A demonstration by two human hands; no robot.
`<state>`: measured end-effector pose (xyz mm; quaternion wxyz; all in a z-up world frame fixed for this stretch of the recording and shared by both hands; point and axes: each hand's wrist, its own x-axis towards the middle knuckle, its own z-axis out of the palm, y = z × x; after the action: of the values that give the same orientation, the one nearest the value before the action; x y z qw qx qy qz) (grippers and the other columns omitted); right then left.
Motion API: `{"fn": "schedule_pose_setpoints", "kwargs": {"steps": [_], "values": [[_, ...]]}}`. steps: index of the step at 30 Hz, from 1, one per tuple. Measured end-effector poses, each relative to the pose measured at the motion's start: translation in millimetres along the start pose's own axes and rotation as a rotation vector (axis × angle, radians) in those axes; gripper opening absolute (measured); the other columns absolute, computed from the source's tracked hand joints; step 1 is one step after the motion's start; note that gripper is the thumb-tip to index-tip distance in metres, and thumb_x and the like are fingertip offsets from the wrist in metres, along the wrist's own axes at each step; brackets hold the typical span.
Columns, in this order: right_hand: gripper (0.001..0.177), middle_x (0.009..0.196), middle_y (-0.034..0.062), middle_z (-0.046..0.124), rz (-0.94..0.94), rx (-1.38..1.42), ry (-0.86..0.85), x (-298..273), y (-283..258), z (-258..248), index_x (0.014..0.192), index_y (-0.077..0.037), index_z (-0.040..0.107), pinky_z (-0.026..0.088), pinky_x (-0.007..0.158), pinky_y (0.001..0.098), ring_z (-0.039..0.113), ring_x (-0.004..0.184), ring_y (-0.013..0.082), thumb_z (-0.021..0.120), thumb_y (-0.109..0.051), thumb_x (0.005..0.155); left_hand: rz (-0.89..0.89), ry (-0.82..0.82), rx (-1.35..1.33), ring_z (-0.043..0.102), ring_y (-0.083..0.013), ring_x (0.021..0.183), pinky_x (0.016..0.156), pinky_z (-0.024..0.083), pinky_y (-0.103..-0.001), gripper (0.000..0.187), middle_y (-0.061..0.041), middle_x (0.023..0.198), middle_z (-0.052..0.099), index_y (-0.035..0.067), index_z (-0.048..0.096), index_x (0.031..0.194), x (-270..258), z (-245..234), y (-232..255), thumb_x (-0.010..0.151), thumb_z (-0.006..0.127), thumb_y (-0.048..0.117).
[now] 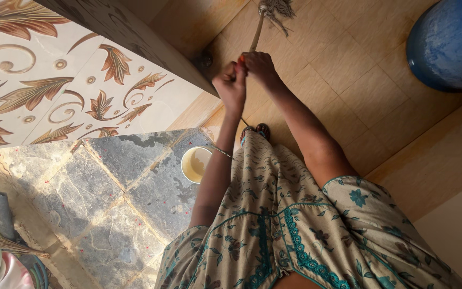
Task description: The person mops a tiled floor using a traditional string mop. They repeatedly dip the mop into a small bucket of water and scrub the floor surface in a rhythmic back-and-forth motion. The task is performed in a small room with patterned tiles and a large blue water container nearby.
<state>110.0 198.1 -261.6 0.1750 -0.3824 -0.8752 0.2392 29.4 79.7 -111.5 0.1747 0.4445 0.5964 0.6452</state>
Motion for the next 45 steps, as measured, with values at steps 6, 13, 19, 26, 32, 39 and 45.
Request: {"fn": "schedule_pose_setpoints", "kwargs": {"steps": [6,13,19,26,32,39,45], "values": [[0.019,0.073,0.0033,0.069,0.042,-0.225,0.085,20.5,-8.4,12.2,0.067,-0.018,0.068,0.053,0.064,0.043,0.07,0.072,0.0286,0.077,-0.031,0.078,-0.251,0.039,-0.19,0.042,-0.0046,0.047,0.045,0.03,-0.026,0.044,0.002,0.054,0.052,0.006,0.056,0.061,53.1,-25.5,16.6,0.1,0.07,0.022],[0.022,0.065,0.0035,0.065,0.191,-0.223,0.144,-38.1,7.6,13.7,0.066,-0.017,0.066,0.05,0.061,0.0419,0.066,0.065,0.0243,0.074,-0.029,0.083,-0.539,-0.007,-0.405,0.035,-0.0053,0.038,0.038,0.025,-0.026,0.048,0.002,0.051,0.045,0.009,0.051,0.058,47.1,-20.9,16.6,0.1,0.071,0.021],[0.03,0.06,0.0022,0.058,0.383,-0.47,0.042,-129.9,54.5,21.7,0.068,-0.016,0.061,0.045,0.058,0.0411,0.059,0.059,0.0214,0.067,-0.029,0.094,-0.686,-0.109,-0.428,0.045,-0.0057,0.038,0.037,0.033,-0.026,0.039,0.0,0.083,0.079,0.004,0.058,0.056,-2.4,16.8,-31.7,0.095,0.062,0.011],[0.018,0.07,0.0047,0.06,0.396,-0.537,0.268,-283.2,93.9,-17.2,0.073,-0.016,0.059,0.045,0.061,0.0404,0.063,0.069,0.0252,0.069,-0.016,0.087,-0.548,-0.455,-0.599,0.043,-0.0051,0.047,0.077,0.054,-0.022,0.039,0.0,0.052,0.051,0.002,0.061,0.064,-137.9,108.8,-94.9,0.103,0.058,0.005],[0.027,0.116,0.0188,0.064,0.88,-0.438,0.064,-350.5,74.9,-36.1,0.115,-0.012,0.063,0.055,0.082,0.0447,0.064,0.11,0.0344,0.073,-0.028,0.096,-0.735,-0.741,-0.5,0.04,-0.0032,0.045,0.044,0.03,-0.024,0.039,0.003,0.053,0.05,0.005,0.058,0.062,-175.9,127.0,-51.7,0.1,0.061,0.011],[0.092,0.156,0.0315,0.04,1.137,0.342,0.451,-311.0,88.3,-20.5,0.162,-0.011,0.012,0.045,0.109,0.0473,0.049,0.139,0.0463,0.067,-0.051,0.1,-0.583,-0.717,-0.468,0.038,-0.0018,0.053,0.05,0.029,-0.025,0.041,0.004,0.057,0.05,0.003,0.059,0.064,-145.3,138.5,-34.3,0.103,0.064,0.014],[0.088,0.159,0.0264,0.03,0.966,0.521,0.646,-232.6,126.0,-19.1,0.162,-0.013,0.009,0.049,0.097,0.0428,0.048,0.134,0.0374,0.067,-0.047,0.106,-0.288,-0.684,-0.388,0.043,-0.0015,0.053,0.05,0.034,-0.025,0.036,0.003,0.056,0.053,0.002,0.057,0.064,-55.0,160.0,-10.2,0.1,0.062,0.007]]}}
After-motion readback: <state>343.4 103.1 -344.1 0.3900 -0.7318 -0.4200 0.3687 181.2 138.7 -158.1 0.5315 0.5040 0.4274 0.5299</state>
